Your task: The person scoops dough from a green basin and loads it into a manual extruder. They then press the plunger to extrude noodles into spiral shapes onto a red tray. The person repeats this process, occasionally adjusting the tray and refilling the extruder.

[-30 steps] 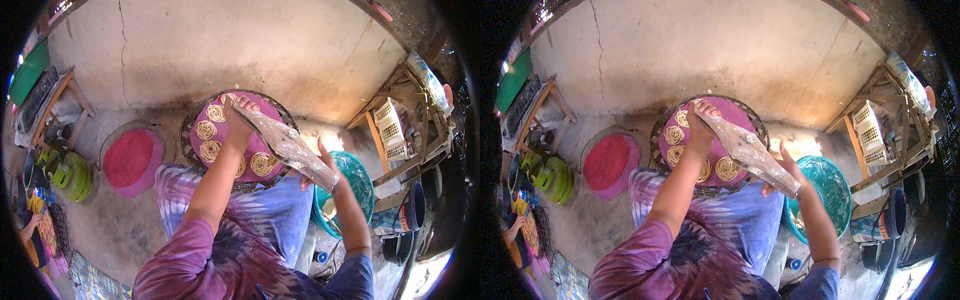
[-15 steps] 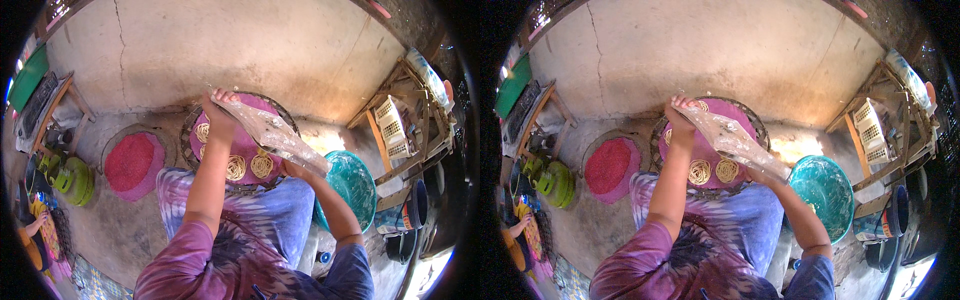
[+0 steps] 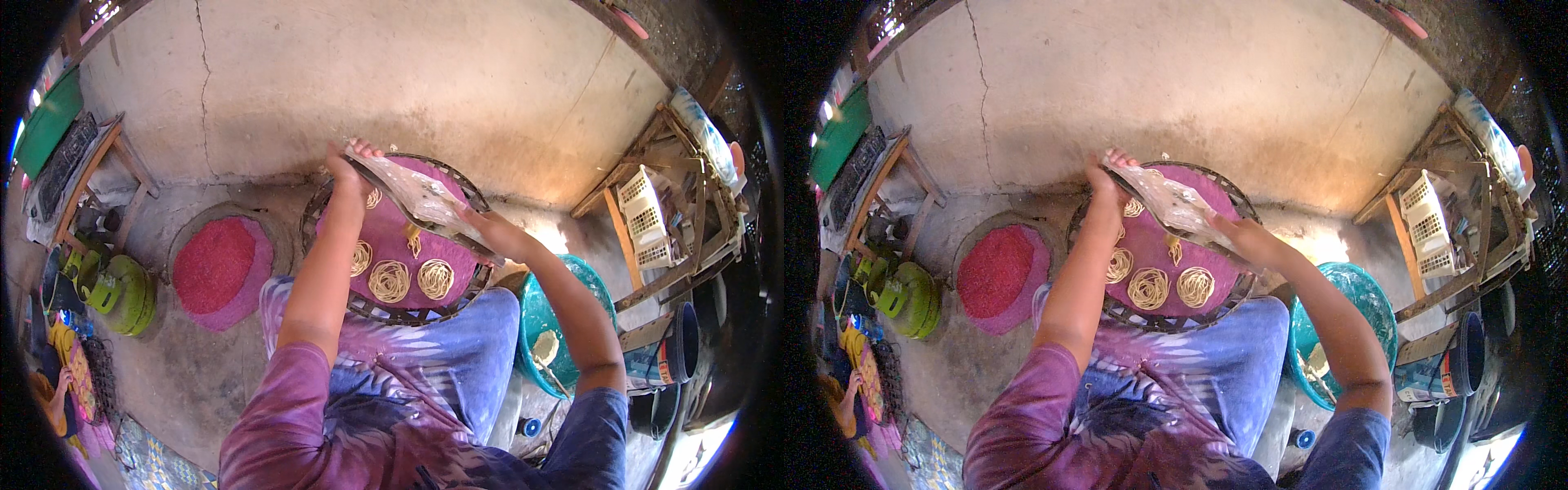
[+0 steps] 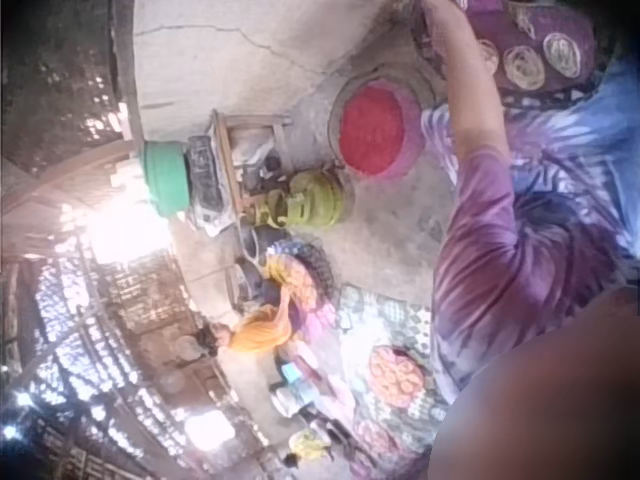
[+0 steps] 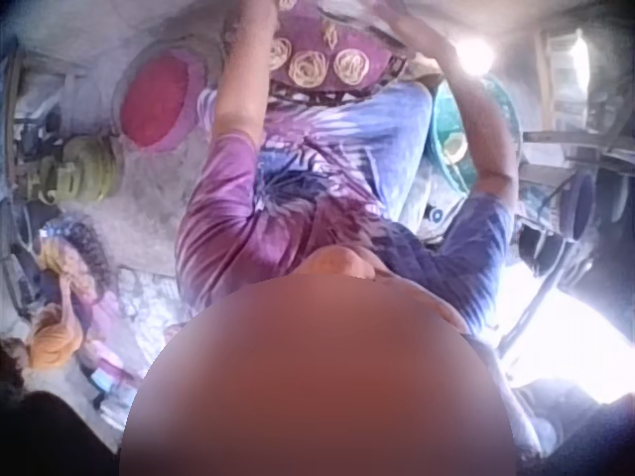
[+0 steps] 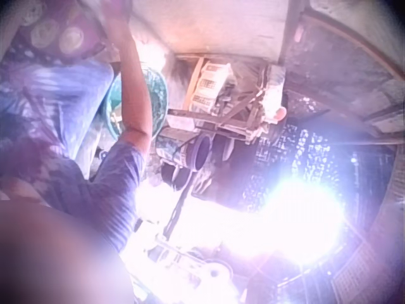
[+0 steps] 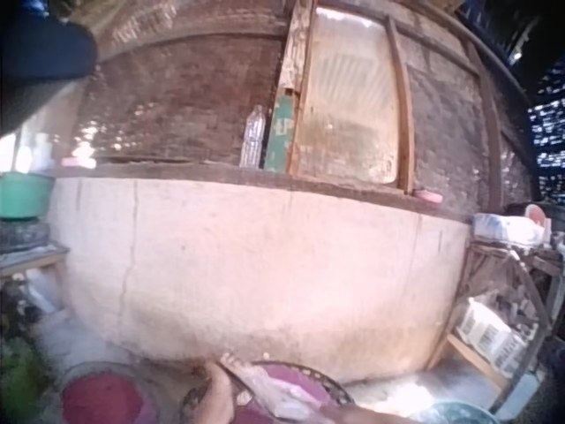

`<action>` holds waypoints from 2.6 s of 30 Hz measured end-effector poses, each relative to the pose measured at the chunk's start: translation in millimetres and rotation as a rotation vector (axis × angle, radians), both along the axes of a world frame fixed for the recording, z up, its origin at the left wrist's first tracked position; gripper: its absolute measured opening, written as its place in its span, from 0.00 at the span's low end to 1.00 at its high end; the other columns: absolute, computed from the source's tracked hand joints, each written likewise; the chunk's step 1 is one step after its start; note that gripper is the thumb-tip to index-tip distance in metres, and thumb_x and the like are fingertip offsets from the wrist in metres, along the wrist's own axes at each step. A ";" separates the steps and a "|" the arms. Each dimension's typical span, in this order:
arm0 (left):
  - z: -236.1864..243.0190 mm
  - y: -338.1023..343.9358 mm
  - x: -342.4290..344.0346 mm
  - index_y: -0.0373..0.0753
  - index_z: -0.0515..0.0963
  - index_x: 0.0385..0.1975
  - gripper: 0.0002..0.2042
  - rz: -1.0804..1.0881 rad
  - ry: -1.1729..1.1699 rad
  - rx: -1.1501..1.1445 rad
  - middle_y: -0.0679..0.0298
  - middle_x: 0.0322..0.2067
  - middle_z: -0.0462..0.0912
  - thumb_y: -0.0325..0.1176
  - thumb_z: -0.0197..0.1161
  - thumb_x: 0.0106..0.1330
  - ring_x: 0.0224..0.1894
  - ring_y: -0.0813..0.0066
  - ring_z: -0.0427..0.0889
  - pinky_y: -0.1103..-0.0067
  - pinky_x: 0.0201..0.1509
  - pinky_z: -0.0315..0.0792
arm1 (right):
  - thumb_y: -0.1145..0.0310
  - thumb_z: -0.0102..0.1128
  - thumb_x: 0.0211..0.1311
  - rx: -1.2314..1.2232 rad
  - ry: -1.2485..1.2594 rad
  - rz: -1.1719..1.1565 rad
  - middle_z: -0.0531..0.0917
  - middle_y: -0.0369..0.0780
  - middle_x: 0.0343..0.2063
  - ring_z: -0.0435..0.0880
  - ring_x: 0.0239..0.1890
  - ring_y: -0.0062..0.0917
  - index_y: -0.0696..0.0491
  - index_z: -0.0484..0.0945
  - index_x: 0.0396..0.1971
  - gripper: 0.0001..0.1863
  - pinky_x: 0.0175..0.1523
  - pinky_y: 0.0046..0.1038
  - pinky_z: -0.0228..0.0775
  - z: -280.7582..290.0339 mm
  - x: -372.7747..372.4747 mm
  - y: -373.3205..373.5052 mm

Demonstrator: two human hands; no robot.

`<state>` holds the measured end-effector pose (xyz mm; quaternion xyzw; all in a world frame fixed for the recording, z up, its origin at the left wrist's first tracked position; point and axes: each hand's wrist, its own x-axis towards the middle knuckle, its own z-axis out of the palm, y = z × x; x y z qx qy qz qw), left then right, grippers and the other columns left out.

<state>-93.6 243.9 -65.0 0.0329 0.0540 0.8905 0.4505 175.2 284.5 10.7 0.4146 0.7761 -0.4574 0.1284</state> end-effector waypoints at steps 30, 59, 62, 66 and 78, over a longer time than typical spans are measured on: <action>-40.8 12.6 2.8 0.47 0.65 0.17 0.15 -0.192 -0.101 0.483 0.75 0.11 0.64 0.41 0.42 0.66 0.13 0.82 0.64 0.80 0.23 0.64 | 0.25 0.29 0.59 -1.204 0.832 -0.126 0.82 0.53 0.36 0.84 0.24 0.33 0.57 0.63 0.62 0.50 0.31 0.35 0.82 -93.3 10.0 27.0; -10.8 -13.6 -89.2 0.47 0.60 0.16 0.20 0.072 0.009 0.008 0.73 0.11 0.57 0.51 0.35 0.66 0.13 0.78 0.57 0.76 0.22 0.58 | 0.37 0.35 0.69 0.313 0.177 0.161 0.79 0.46 0.23 0.78 0.29 0.30 0.63 0.79 0.38 0.40 0.41 0.35 0.69 -15.6 -73.9 11.8; -6.9 -17.3 -84.2 0.47 0.60 0.16 0.20 0.082 0.001 -0.036 0.73 0.11 0.56 0.51 0.34 0.66 0.13 0.78 0.56 0.76 0.22 0.57 | 0.36 0.38 0.67 0.453 0.373 0.198 0.75 0.42 0.15 0.75 0.21 0.27 0.64 0.80 0.31 0.40 0.32 0.33 0.68 -10.4 -66.6 8.5; -3.0 -14.6 -70.3 0.47 0.60 0.15 0.21 0.058 -0.103 -0.038 0.73 0.10 0.56 0.51 0.34 0.66 0.12 0.78 0.55 0.77 0.21 0.56 | 0.41 0.40 0.70 0.344 0.163 0.063 0.81 0.44 0.23 0.79 0.24 0.25 0.64 0.79 0.41 0.36 0.36 0.31 0.72 2.9 -64.9 7.8; -13.6 -15.3 -58.1 0.48 0.60 0.12 0.13 0.070 -0.005 -0.033 0.75 0.08 0.56 0.41 0.41 0.57 0.09 0.80 0.53 0.79 0.19 0.56 | 0.42 0.45 0.68 0.326 0.227 0.074 0.69 0.35 0.10 0.70 0.13 0.19 0.62 0.80 0.35 0.33 0.20 0.26 0.63 -14.1 -49.0 7.1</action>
